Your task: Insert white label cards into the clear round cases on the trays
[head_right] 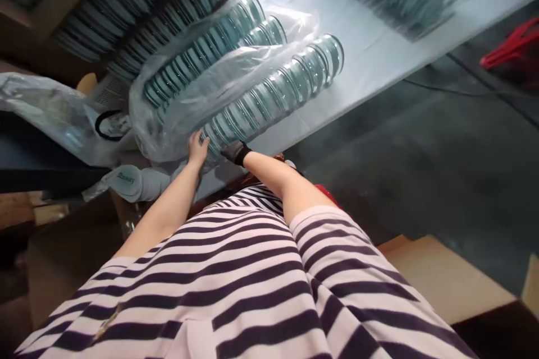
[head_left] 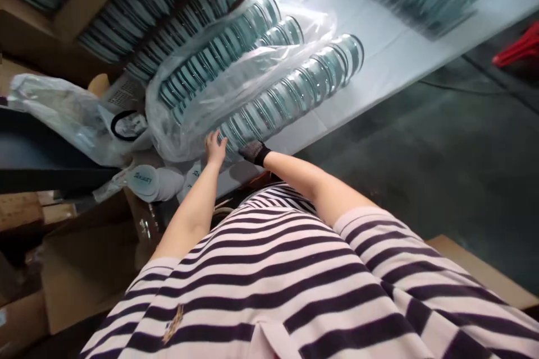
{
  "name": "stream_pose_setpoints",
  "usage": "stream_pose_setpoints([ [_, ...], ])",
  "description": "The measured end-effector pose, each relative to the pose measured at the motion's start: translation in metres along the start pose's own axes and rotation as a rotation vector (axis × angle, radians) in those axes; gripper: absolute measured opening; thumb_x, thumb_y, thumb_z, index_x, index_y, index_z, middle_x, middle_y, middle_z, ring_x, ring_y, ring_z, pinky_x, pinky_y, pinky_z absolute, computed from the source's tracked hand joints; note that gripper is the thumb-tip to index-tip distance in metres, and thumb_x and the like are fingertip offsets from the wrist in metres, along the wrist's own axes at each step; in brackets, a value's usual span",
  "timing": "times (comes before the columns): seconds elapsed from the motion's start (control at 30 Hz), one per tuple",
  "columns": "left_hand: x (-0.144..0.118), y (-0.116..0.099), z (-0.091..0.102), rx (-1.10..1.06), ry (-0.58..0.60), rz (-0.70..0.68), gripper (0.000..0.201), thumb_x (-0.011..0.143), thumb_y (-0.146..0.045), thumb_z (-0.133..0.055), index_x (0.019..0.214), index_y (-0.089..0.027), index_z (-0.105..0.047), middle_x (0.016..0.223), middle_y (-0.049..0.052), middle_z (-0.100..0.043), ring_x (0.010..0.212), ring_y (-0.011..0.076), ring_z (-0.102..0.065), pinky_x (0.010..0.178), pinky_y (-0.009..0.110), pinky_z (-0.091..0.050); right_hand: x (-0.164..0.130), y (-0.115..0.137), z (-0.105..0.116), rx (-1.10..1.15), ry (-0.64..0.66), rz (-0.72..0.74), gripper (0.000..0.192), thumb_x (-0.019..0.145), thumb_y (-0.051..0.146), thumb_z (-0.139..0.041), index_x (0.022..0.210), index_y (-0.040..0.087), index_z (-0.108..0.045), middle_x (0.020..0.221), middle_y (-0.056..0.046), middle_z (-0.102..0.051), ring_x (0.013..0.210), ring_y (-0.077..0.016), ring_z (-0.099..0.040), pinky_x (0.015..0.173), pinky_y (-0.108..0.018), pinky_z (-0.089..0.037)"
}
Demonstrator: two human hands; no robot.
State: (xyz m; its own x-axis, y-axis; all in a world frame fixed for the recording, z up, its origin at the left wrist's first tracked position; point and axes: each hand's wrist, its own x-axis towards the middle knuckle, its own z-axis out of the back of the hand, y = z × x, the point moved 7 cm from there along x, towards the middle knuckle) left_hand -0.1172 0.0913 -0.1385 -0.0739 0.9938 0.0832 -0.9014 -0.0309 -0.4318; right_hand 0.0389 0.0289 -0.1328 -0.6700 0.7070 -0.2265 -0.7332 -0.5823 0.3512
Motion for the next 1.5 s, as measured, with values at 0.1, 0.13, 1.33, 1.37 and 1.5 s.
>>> stream_pose_setpoints([
  [0.1, -0.006, -0.003, -0.002, 0.002, 0.01, 0.02, 0.046, 0.092, -0.03, -0.058, 0.137, -0.019, -0.057, 0.15, 0.016, -0.048, 0.145, 0.03, -0.036, 0.122, 0.048, -0.026, -0.006, -0.002, -0.007, -0.043, 0.057, -0.032, 0.036, 0.1, 0.018, -0.038, 0.123, 0.013, -0.065, 0.116, -0.017, -0.071, 0.104, -0.0222, -0.066, 0.088, -0.032, -0.049],
  [0.13, -0.008, -0.004, -0.002, 0.007, 0.019, 0.029, 0.046, 0.093, -0.03, -0.058, 0.138, -0.02, -0.057, 0.15, 0.016, -0.047, 0.146, 0.0305, -0.035, 0.122, 0.048, -0.026, -0.005, -0.002, -0.006, -0.054, 0.088, -0.03, 0.035, 0.099, 0.019, -0.041, 0.121, 0.014, -0.067, 0.116, -0.016, -0.071, 0.104, -0.0233, -0.066, 0.087, -0.032, -0.05],
  [1.33, -0.022, -0.098, -0.014, 0.19, 0.258, -0.164, 0.064, 0.093, -0.043, -0.055, 0.154, -0.029, -0.039, 0.164, 0.003, -0.03, 0.154, 0.0327, -0.016, 0.123, 0.062, -0.009, -0.015, -0.082, 0.058, -0.113, 0.137, -0.334, 0.052, 0.102, 0.042, -0.025, 0.125, 0.025, -0.067, 0.116, -0.015, -0.072, 0.105, -0.0292, -0.069, 0.085, -0.039, -0.053],
  [1.37, -0.019, -0.106, -0.016, 0.184, 0.263, -0.2, 0.066, 0.093, -0.042, -0.056, 0.154, -0.028, -0.037, 0.164, 0.003, -0.029, 0.154, 0.032, -0.014, 0.124, 0.06, -0.009, -0.005, -0.094, 0.078, -0.149, 0.116, -0.36, 0.053, 0.102, 0.041, -0.023, 0.127, 0.024, -0.066, 0.119, -0.015, -0.071, 0.108, -0.0286, -0.068, 0.086, -0.039, -0.053],
  [1.5, -0.01, -0.133, -0.035, 0.179, 0.303, -0.288, 0.069, 0.092, -0.044, -0.056, 0.155, -0.026, -0.035, 0.164, 0.006, -0.03, 0.154, 0.0319, -0.018, 0.124, 0.06, -0.011, 0.046, -0.137, 0.128, -0.268, 0.278, -0.397, 0.042, 0.097, 0.03, -0.04, 0.125, 0.016, -0.068, 0.122, -0.019, -0.069, 0.112, -0.0282, -0.067, 0.087, -0.037, -0.054],
])
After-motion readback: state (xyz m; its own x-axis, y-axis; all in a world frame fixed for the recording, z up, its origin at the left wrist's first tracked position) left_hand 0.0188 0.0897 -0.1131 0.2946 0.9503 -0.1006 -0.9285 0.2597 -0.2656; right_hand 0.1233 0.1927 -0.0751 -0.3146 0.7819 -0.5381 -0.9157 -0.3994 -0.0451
